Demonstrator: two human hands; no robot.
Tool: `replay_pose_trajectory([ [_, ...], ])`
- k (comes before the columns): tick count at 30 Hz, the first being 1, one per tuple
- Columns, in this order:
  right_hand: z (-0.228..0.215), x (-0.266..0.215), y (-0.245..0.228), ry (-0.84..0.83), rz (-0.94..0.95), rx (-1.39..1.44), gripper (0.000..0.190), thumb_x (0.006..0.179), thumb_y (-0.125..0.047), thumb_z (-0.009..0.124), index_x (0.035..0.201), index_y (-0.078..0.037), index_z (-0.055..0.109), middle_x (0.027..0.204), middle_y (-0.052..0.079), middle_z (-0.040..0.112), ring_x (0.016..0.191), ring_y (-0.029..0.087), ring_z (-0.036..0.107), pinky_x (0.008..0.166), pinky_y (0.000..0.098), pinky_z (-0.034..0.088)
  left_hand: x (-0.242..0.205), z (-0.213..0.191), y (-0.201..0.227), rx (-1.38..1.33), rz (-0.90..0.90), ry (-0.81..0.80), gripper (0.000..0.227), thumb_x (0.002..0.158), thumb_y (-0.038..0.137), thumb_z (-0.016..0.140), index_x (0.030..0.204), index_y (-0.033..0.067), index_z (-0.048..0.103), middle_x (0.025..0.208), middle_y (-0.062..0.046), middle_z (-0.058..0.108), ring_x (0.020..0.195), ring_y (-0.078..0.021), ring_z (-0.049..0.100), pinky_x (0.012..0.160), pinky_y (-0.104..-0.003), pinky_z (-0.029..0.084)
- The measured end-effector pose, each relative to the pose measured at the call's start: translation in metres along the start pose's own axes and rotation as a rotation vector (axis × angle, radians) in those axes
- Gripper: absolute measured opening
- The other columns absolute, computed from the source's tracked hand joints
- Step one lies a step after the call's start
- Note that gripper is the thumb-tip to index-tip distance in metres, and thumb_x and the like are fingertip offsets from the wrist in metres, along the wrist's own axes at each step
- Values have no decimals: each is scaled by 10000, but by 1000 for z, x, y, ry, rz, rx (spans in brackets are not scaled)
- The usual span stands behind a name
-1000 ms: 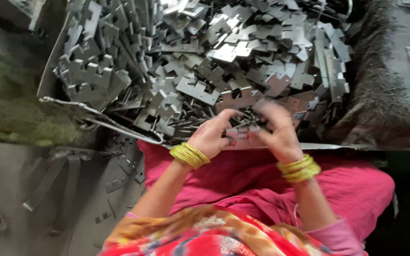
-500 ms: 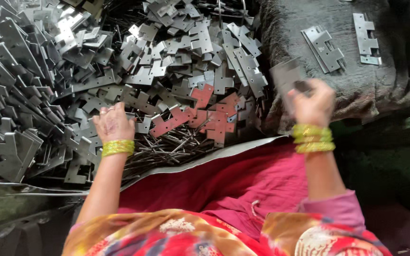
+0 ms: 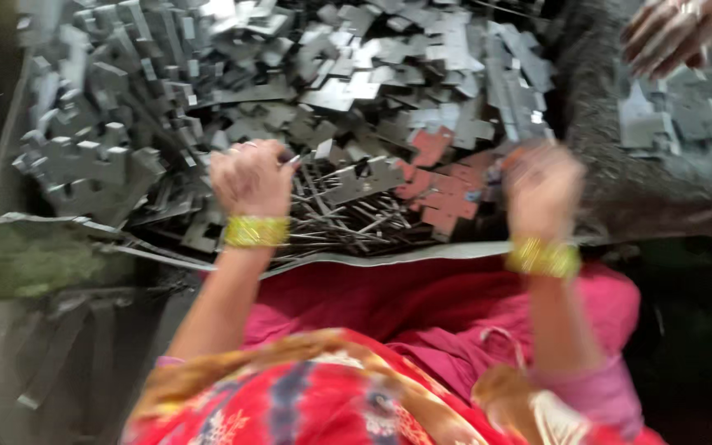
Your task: The person sits on the floor and repeatedly picks up small metal plates and pins from a large pile. They insert the pins into the plates by hand and place the assembled units onto a nearby surface. The process continues with the same repetitive pick, insert, and place actions.
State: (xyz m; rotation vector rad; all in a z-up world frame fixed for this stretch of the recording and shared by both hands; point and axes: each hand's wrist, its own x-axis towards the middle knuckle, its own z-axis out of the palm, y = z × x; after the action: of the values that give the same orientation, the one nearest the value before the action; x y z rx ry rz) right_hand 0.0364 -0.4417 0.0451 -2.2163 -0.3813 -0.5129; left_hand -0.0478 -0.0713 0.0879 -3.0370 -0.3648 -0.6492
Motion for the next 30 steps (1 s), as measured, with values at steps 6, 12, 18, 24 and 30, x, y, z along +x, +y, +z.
replay_pose_trajectory([
  [6,106,-105,-100,-461,873,1378,360,993,-247,588,1295,-64,661,1141,101,722,988,213,726,812,388,633,-63,-6,56,-1323,-556,-394,81,840,103,725,858,97,804,766,-27,745,710,-179,674,670,-352,552],
  [12,84,-43,-109,-173,779,1173,267,1040,-263,604,1144,-43,714,1119,165,719,819,234,744,653,418,622,-73,24,44,-759,-212,-153,135,925,224,747,1003,120,785,1047,-53,751,1005,-245,675,901,-399,516],
  [18,67,-20,-85,-483,-244,-327,70,887,-126,631,890,-121,701,989,88,615,875,277,680,686,397,578,-22,78,51,-231,140,-252,484,723,318,866,1127,127,681,1144,-58,692,1152,-255,610,944,-447,433],
  [24,91,-33,-81,-510,-789,-458,72,800,-147,652,857,-137,695,997,74,600,952,243,619,786,371,522,5,86,49,-225,170,-320,564,582,311,934,1056,121,694,1102,-90,671,1141,-315,589,945,-456,433],
  [30,89,-25,-79,-554,-918,-426,74,785,-151,653,820,-90,674,984,95,609,949,254,628,776,379,521,16,70,34,-612,-75,-519,245,723,220,846,952,167,777,985,-94,765,950,-287,728,860,-392,553],
])
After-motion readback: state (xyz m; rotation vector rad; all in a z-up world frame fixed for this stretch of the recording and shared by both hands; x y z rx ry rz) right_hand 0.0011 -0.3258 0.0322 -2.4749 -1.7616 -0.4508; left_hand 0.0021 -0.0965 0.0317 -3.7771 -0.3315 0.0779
